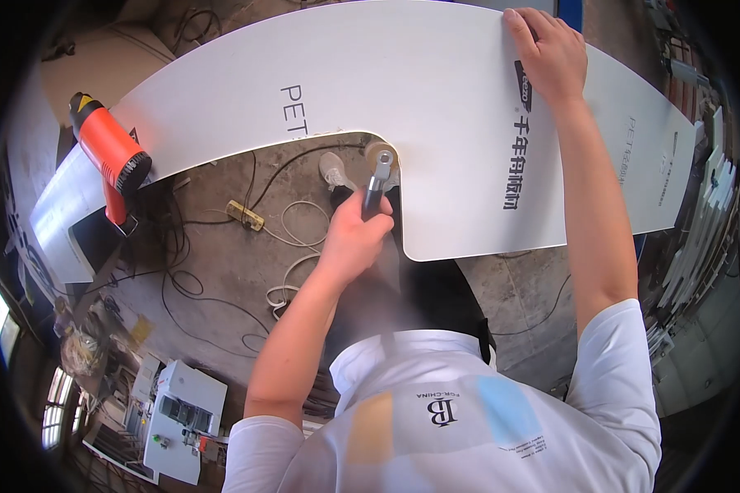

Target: The person applies a white laminate strip to the edge of a curved furniture panel. They use a heat gun to soften the adhesive and a hand roller to press the strip firmly along the edge, continuing the process until the entire curved section is covered.

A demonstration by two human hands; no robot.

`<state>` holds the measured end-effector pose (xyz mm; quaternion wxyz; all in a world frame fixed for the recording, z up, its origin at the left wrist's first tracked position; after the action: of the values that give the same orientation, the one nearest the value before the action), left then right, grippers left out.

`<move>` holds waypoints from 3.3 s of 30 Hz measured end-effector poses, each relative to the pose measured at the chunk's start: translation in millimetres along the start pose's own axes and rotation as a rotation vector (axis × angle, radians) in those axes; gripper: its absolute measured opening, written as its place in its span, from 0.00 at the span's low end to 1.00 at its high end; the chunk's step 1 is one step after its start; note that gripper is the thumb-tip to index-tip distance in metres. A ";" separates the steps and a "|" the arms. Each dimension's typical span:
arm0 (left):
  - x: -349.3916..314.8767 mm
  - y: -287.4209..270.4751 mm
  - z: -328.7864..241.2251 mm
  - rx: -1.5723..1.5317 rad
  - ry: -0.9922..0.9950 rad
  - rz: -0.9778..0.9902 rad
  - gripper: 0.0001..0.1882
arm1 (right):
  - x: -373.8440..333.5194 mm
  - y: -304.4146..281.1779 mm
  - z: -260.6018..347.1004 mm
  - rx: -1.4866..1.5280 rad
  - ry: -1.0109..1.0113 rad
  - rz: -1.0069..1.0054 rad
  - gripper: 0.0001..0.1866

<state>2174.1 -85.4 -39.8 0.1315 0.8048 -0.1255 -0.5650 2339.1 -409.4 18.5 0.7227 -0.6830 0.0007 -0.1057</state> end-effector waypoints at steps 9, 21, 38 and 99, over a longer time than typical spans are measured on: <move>18.5 -9.6 2.9 -0.039 0.044 -0.035 0.05 | 0.7 1.4 10.1 -0.025 0.002 -0.022 0.19; 3.7 -29.9 -10.4 0.601 0.112 0.059 0.06 | 0.7 1.6 13.0 -0.077 -0.034 -0.080 0.17; 11.5 -26.8 -34.6 0.652 0.200 0.050 0.04 | 2.1 6.8 8.0 -0.064 -0.028 -0.018 0.19; 22.7 -21.0 -16.9 0.313 0.212 0.042 0.05 | 2.4 27.2 -2.9 -0.051 0.022 0.088 0.26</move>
<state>2198.6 -72.6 -61.6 0.0290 0.8677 -0.2138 -0.4478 2345.2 -411.4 -8.2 0.7090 -0.6993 0.0415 -0.0815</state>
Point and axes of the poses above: each hand's wrist, its own x-axis towards the middle knuckle, its own y-axis out of the palm, z = x × y, the point moved 6 cm from there along x, towards the middle knuckle, and after that the axes turned 12 degrees about -x, right-handed, at the moved point
